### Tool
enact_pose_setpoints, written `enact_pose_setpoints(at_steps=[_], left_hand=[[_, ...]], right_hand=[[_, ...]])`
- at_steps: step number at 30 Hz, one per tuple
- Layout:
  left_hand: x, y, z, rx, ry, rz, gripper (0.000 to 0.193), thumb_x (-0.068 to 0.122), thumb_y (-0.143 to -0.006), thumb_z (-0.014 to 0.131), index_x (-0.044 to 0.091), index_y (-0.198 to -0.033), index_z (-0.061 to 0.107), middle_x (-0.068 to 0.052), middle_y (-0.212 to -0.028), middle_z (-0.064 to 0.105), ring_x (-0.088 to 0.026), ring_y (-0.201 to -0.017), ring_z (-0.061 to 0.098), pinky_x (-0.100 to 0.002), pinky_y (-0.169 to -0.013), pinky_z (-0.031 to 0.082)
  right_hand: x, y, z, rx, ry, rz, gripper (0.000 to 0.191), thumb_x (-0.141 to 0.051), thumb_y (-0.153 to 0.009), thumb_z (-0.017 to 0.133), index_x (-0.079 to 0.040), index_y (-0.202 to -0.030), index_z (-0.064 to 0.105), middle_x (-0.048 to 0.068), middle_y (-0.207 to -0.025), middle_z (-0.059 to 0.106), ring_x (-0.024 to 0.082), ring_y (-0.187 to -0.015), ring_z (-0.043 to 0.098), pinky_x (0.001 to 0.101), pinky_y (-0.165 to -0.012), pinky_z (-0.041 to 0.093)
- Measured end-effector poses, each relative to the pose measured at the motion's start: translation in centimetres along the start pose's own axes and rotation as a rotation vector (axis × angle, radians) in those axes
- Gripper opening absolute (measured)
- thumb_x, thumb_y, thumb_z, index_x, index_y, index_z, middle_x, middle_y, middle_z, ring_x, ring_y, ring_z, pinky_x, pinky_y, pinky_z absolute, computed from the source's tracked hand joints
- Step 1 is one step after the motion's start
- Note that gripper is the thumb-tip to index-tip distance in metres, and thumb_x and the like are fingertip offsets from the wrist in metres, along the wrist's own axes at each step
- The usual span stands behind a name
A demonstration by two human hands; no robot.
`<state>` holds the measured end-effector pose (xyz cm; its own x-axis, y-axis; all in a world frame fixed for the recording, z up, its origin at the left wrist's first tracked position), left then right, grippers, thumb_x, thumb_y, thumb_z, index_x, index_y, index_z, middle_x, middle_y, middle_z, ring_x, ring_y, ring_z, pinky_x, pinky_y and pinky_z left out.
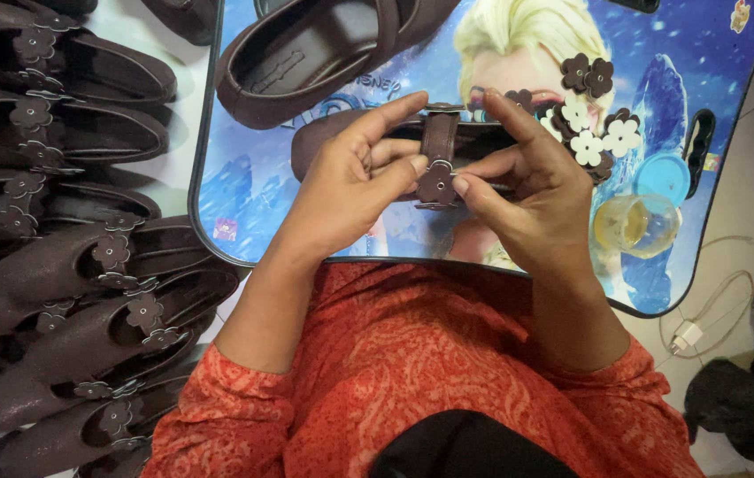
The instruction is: The person attaches flower-shaped decorations to the straps of brown children's shoes. They pick up shoes, apply glue from a small container, and press the decorations onto the straps, repeating the process for multiple pairs.
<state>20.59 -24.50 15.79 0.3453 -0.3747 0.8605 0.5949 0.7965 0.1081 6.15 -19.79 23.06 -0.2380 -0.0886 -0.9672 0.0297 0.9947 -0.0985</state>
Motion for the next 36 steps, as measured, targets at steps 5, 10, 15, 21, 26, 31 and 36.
enact_pose_setpoints(at_steps=[5,10,15,21,26,31,36], left_hand=[[0.5,0.2,0.5,-0.074,0.058,0.052,0.071,-0.005,-0.096,0.067,-0.001,-0.159,0.035,-0.016,-0.124,0.070,-0.015,-0.111,0.070,-0.029,-0.097,0.059],[0.6,0.2,0.5,-0.066,0.034,0.058,0.073,-0.007,-0.094,0.068,-0.001,-0.159,0.036,-0.014,-0.125,0.070,-0.017,-0.113,0.070,-0.030,-0.098,0.060],[0.5,0.3,0.5,-0.054,0.036,0.050,0.072,-0.008,-0.094,0.068,0.001,-0.159,0.038,-0.013,-0.125,0.070,-0.017,-0.113,0.070,-0.029,-0.098,0.059],[0.6,0.4,0.5,-0.034,0.028,0.047,0.070,-0.008,-0.095,0.068,0.001,-0.158,0.040,-0.012,-0.123,0.070,-0.016,-0.113,0.070,-0.028,-0.097,0.059],[0.7,0.4,0.6,-0.031,0.018,0.053,0.069,-0.008,-0.095,0.067,0.000,-0.158,0.040,-0.011,-0.122,0.070,-0.015,-0.112,0.070,-0.028,-0.098,0.058],[0.8,0.4,0.6,-0.016,-0.010,0.067,0.067,-0.007,-0.096,0.066,0.000,-0.158,0.040,-0.010,-0.121,0.069,-0.014,-0.112,0.069,-0.028,-0.098,0.059],[0.8,0.5,0.6,-0.016,-0.015,0.045,0.063,-0.007,-0.096,0.064,-0.001,-0.154,0.043,-0.010,-0.121,0.069,-0.014,-0.111,0.070,-0.028,-0.097,0.060]], right_hand=[[0.4,0.1,-0.1,-0.002,-0.021,-0.008,0.067,0.015,-0.096,0.070,0.009,-0.157,0.042,0.020,-0.154,0.058,0.016,-0.107,0.073,0.0269,-0.093,0.062],[0.7,0.2,-0.2,0.008,0.006,-0.005,0.068,0.016,-0.096,0.072,0.009,-0.157,0.043,0.020,-0.152,0.060,0.015,-0.102,0.073,0.0265,-0.091,0.061],[0.6,0.1,-0.1,0.010,-0.019,-0.027,0.069,0.016,-0.096,0.072,0.008,-0.157,0.041,0.019,-0.157,0.055,0.016,-0.103,0.074,0.0266,-0.092,0.061],[0.6,0.0,-0.1,0.014,0.011,-0.048,0.068,0.016,-0.097,0.072,0.008,-0.157,0.041,0.020,-0.158,0.055,0.017,-0.103,0.074,0.0259,-0.088,0.062],[1.1,0.0,-0.1,0.025,0.010,-0.007,0.069,0.015,-0.097,0.073,0.009,-0.158,0.041,0.020,-0.154,0.059,0.016,-0.102,0.073,0.0276,-0.092,0.062],[0.9,-0.2,0.1,0.025,-0.010,-0.001,0.070,0.015,-0.096,0.073,0.009,-0.158,0.041,0.019,-0.155,0.057,0.016,-0.104,0.073,0.0276,-0.092,0.062],[1.9,0.0,-0.6,0.060,-0.032,0.106,0.070,0.012,-0.089,0.071,0.009,-0.151,0.040,0.016,-0.149,0.056,0.015,-0.099,0.071,0.0266,-0.086,0.060]])
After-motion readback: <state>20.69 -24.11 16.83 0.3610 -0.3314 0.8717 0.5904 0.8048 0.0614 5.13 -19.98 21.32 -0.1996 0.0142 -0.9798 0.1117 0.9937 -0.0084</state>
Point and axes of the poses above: each hand's wrist, its own y-axis away from the middle knuckle, its own z-axis out of the palm, x = y × z, the point moved 9 cm from there along -y, towards the middle knuckle
